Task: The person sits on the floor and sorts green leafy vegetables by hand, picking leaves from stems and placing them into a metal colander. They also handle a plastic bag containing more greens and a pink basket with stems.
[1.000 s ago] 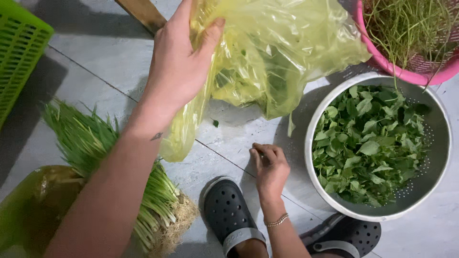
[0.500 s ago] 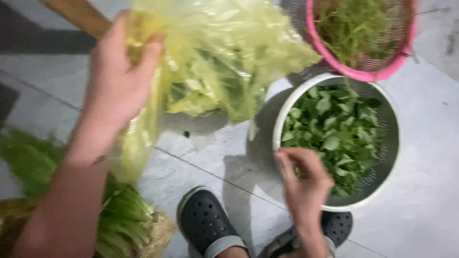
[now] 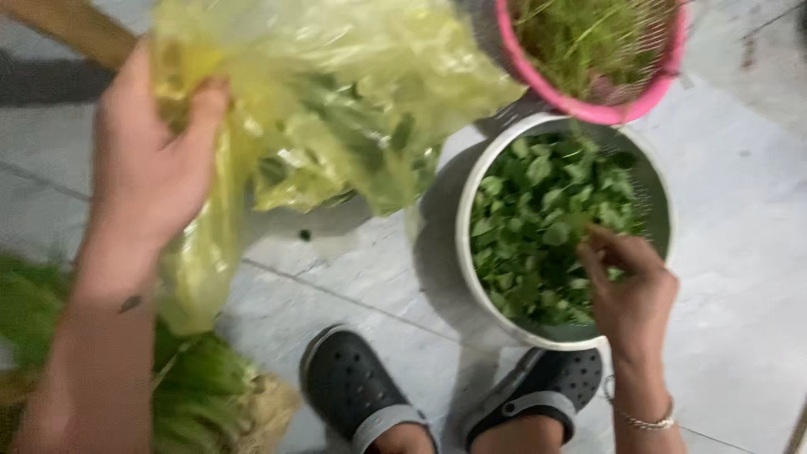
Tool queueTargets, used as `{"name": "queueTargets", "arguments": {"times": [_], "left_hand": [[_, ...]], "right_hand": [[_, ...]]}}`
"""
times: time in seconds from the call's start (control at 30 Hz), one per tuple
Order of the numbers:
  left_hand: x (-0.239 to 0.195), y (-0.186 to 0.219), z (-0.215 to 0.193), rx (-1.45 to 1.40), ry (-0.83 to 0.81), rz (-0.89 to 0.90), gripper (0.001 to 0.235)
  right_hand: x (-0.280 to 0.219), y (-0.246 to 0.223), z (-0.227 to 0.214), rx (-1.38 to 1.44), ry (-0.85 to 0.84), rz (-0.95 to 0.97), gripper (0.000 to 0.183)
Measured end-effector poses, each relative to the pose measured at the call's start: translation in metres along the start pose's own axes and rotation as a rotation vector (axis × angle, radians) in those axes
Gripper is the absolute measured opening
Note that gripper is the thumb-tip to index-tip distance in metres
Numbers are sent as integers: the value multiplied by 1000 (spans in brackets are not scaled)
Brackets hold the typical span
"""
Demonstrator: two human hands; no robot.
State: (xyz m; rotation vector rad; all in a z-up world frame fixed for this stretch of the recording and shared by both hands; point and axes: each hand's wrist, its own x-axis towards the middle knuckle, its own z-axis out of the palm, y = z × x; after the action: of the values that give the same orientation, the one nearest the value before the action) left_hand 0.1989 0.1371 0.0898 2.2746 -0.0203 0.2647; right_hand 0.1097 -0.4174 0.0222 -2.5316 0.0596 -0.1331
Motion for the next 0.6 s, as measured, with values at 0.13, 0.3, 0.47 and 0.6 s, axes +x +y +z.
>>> {"name": "queueTargets", "arguments": {"times": [0.13, 0.3, 0.47, 0.6], "left_hand": [[3, 19, -5, -3, -12, 63, 20], [1, 30, -10, -9, -64, 144, 36], [2, 26, -9, 14, -110, 155, 45], [0, 23, -8, 9, -118, 155, 46]], "right_hand": [[-15, -42, 9, 147, -1, 214, 15], [-88, -90, 75, 213, -333, 203, 19], [-140, -56, 178, 67, -492, 221, 22], [-133, -51, 196, 136, -315, 305, 40]]}}
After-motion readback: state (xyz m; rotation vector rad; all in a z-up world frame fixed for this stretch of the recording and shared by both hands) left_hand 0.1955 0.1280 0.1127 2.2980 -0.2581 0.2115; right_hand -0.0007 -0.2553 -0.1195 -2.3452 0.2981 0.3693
